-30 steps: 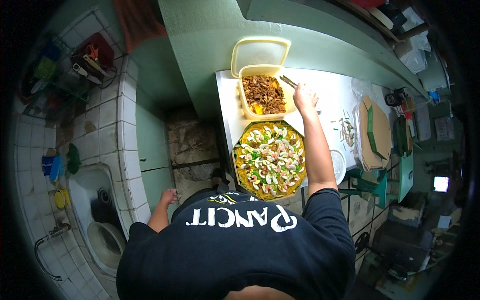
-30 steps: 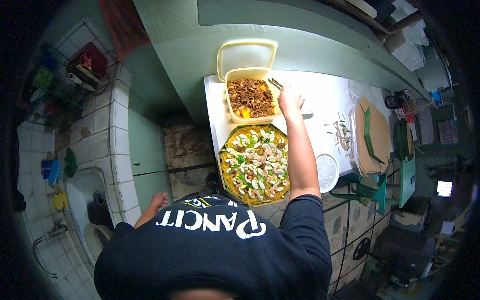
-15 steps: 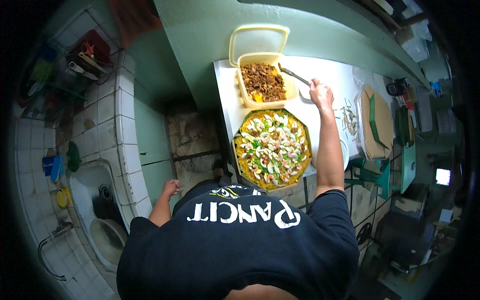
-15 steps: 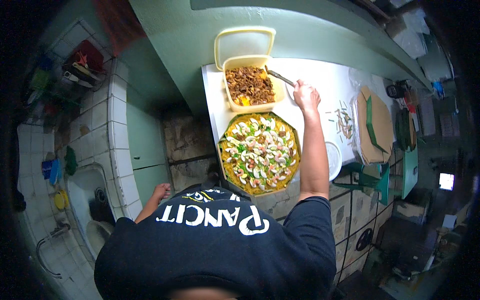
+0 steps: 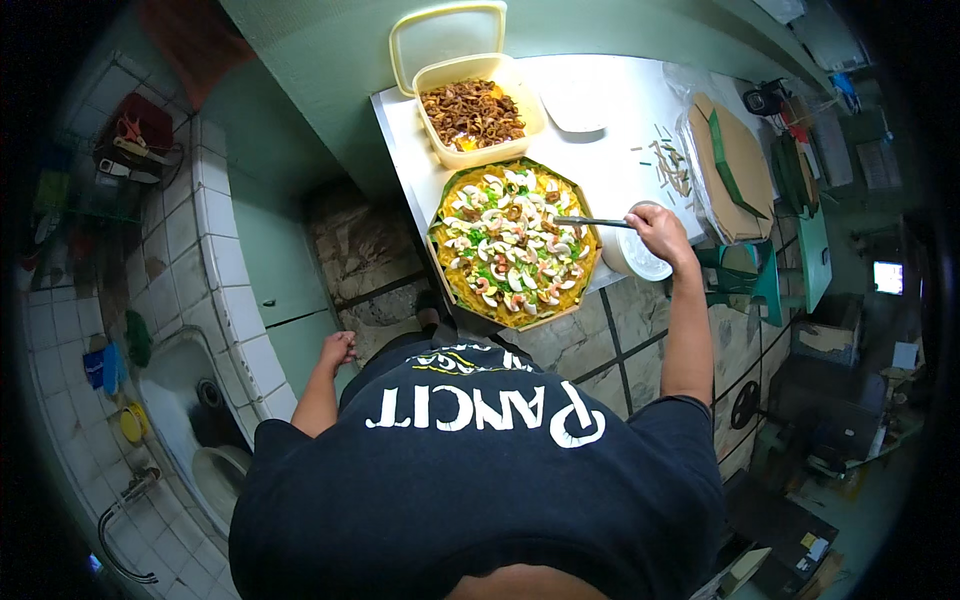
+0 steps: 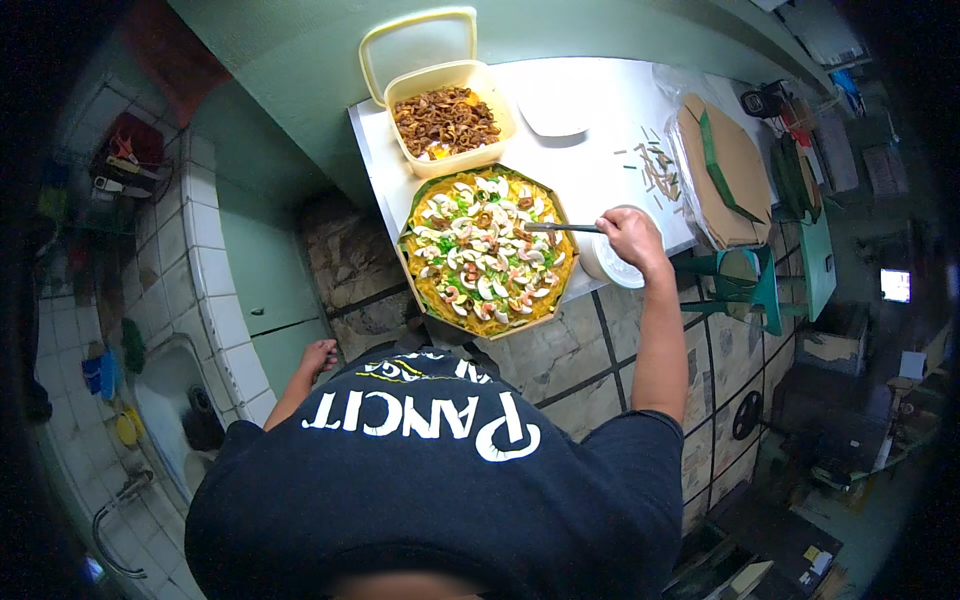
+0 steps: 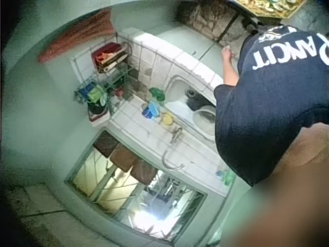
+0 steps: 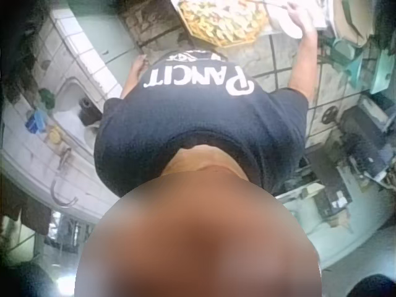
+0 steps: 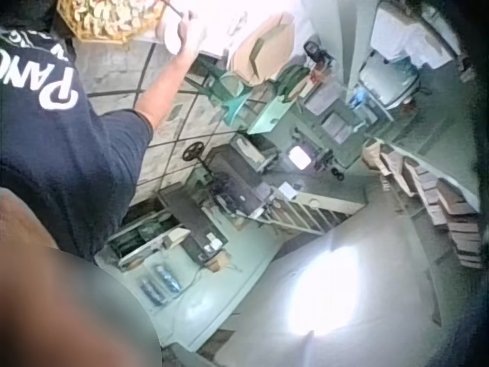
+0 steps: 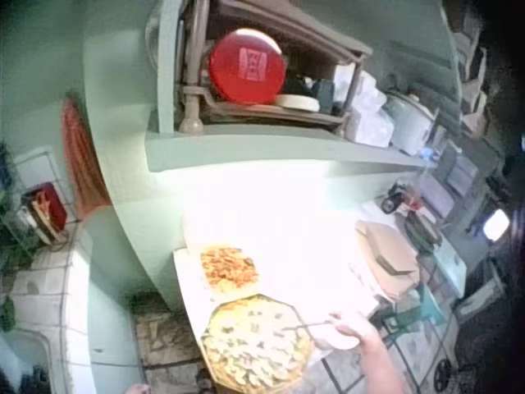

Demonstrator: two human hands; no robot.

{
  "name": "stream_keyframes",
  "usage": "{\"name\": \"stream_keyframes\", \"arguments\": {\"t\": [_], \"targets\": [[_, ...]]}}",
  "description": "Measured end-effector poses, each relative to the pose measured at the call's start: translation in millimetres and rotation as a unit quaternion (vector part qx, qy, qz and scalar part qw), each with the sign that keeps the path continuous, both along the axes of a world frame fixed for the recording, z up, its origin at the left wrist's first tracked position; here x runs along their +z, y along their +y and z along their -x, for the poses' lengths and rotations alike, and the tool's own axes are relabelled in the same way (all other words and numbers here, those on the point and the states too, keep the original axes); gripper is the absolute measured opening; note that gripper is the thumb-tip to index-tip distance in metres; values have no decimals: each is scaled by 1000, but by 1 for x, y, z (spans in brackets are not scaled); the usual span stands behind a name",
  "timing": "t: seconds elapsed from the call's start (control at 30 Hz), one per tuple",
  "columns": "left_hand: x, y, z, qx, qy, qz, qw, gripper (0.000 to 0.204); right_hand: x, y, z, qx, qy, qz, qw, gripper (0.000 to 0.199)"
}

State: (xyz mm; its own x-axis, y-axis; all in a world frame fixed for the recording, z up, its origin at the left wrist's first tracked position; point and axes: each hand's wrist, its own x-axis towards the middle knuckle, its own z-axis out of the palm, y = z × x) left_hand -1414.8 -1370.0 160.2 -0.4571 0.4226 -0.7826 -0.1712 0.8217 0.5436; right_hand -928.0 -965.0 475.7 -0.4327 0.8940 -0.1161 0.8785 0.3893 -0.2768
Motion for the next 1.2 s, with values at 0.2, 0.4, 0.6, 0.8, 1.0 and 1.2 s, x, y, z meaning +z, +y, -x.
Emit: {"name": "stream_keyframes", "arguments": {"t": [0.2, 0.4, 0.6, 0.8, 1.0, 1.2], "targets": [[7, 0, -4, -4, 13, 11, 1000, 26, 2, -19, 4, 5, 18, -74, 997, 24], [5, -24, -11, 13, 8, 43, 999, 25, 7, -38, 10, 37, -23, -96, 994, 20], [0, -36, -14, 6, 14, 40, 999, 28, -3, -41, 15, 36, -36, -110, 993, 20], [-2, -28, -10, 16, 5, 10, 1000, 28, 8, -42, 7, 28, -16, -93, 995, 21], [1, -23, -12, 21, 6, 18, 1000, 25, 14, -65, 58, 73, 251, 39, 964, 20], [-3, -26, -13, 28, 6, 9, 1000, 25, 0, -86, 100, 136, 192, -88, 968, 25]]}}
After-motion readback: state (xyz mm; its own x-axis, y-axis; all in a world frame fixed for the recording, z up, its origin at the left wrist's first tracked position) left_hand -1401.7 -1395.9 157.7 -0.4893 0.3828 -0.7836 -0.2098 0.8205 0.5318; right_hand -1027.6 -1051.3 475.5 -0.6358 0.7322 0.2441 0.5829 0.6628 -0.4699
